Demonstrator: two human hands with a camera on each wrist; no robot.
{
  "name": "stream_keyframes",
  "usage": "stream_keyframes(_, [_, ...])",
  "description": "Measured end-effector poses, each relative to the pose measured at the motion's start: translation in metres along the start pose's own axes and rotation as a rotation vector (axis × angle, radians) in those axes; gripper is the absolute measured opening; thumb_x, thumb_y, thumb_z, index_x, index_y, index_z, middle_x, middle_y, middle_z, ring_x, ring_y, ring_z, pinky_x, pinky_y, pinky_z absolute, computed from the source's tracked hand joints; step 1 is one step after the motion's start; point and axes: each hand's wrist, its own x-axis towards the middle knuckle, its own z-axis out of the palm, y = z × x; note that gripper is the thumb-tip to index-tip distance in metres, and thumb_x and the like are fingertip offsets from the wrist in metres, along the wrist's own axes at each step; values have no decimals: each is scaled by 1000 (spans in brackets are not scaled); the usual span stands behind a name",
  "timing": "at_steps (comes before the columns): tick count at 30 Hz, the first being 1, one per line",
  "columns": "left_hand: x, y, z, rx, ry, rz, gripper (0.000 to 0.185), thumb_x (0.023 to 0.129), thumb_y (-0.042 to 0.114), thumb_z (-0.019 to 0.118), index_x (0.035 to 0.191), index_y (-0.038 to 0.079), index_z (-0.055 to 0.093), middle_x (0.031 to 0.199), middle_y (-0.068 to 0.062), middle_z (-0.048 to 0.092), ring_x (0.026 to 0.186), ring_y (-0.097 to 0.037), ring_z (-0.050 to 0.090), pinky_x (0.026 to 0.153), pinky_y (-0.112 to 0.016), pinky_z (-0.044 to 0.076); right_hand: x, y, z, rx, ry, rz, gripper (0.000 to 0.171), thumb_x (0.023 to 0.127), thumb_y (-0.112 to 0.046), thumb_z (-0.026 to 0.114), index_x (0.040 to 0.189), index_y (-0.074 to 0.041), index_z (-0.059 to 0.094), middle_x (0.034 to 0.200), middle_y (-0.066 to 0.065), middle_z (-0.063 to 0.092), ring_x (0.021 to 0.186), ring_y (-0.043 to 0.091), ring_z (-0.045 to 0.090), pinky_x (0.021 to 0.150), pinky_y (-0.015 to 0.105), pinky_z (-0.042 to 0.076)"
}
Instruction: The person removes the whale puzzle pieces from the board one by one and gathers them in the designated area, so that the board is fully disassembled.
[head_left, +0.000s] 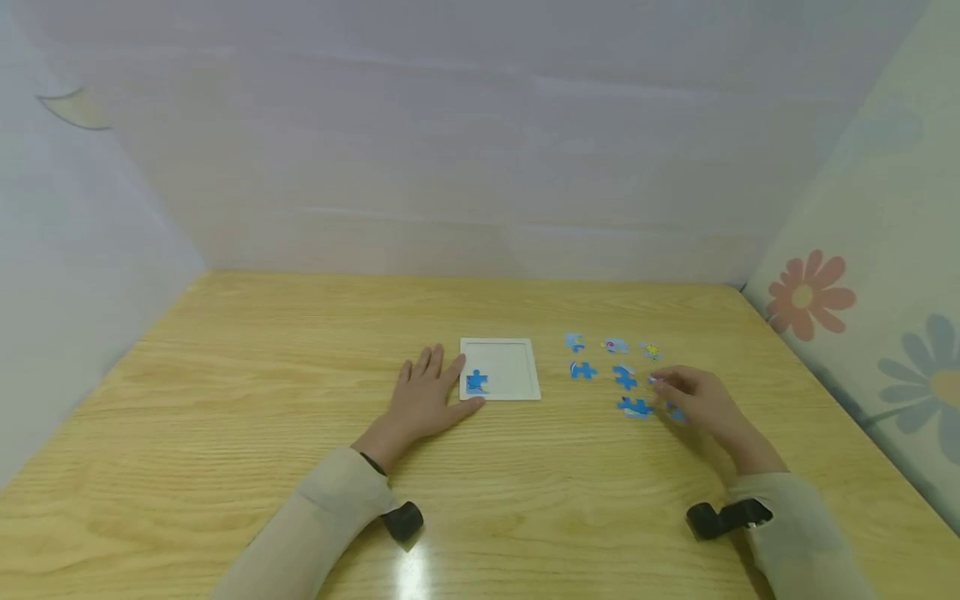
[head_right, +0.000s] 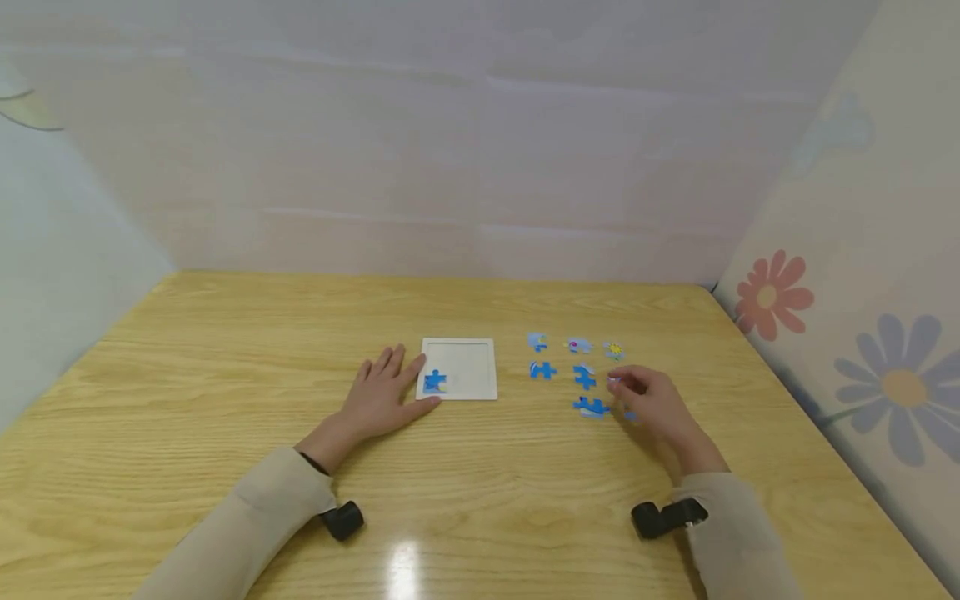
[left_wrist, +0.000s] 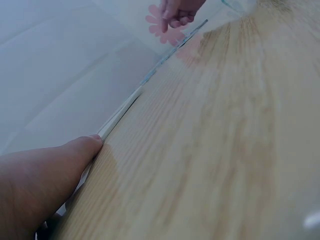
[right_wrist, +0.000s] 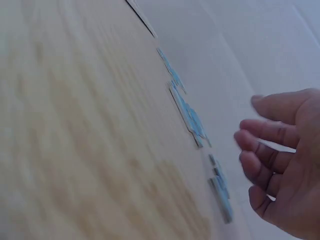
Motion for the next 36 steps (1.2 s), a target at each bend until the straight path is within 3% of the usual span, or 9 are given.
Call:
stream_keyframes(3, [0,-1,1,-1,0,1,79,88,62,44,149,15,23,155,-22,8,144,-38,3,114,-57,5,-1,-5,-6,18,44,-16,37,97,-24,50,121,4,57,109,16,65,87,-6,54,75,20,47])
stream_keyframes(7, [0,-1,1,-10,3,4,79,88,61,45,149,15,23,155,-22,8,144,-38,3,114,-57,6,0,-16,-12,60,32,-57,39,97,-26,50,123,2,56,107,-8,62,90,-8,54,77,15,45])
stream_keyframes(9, [-1,0,1,-12,4,6,79,89,61,45,149,15,24,155,-22,8,144,-38,3,113,-57,6,3,-24,-12,77,12,-75,39,97,-26,50,125,1,55,108,-13,60,92,-6,55,78,15,45])
stream_keyframes(15, [-1,0,0,-12,5,3,79,88,61,45,149,14,24,155,-22,9,144,-38,4,113,-57,6,20,-49,-2,86,-51,-90,40,96,-30,51,127,-3,55,123,14,59,100,4,55,86,29,46])
stream_keyframes(21, [-1,1,0,-12,11,6,79,88,61,45,149,14,25,154,-23,10,144,-38,4,113,-58,7,41,-73,19,96,-98,-113,41,95,-28,52,127,-3,55,119,16,60,96,21,55,82,35,46])
stream_keyframes(26, [-1,0,1,-12,8,6,79,89,61,45,149,14,25,154,-23,9,144,-38,4,113,-58,6,57,-87,44,162,-140,-175,37,94,-22,56,123,-1,57,113,14,60,92,18,52,77,32,46])
stream_keyframes(29, [-1,-1,1,-12,10,3,78,89,61,45,149,14,25,155,-22,9,144,-38,4,113,-58,6,63,-97,58,183,-168,-175,38,93,-23,56,124,-1,57,112,13,60,92,18,52,74,36,48])
stream_keyframes(36, [0,0,1,-21,10,-4,78,89,61,45,148,14,26,155,-23,10,144,-38,4,113,-58,6,76,-113,86,215,-227,-157,42,93,-21,58,127,3,54,123,19,57,102,26,52,85,36,44])
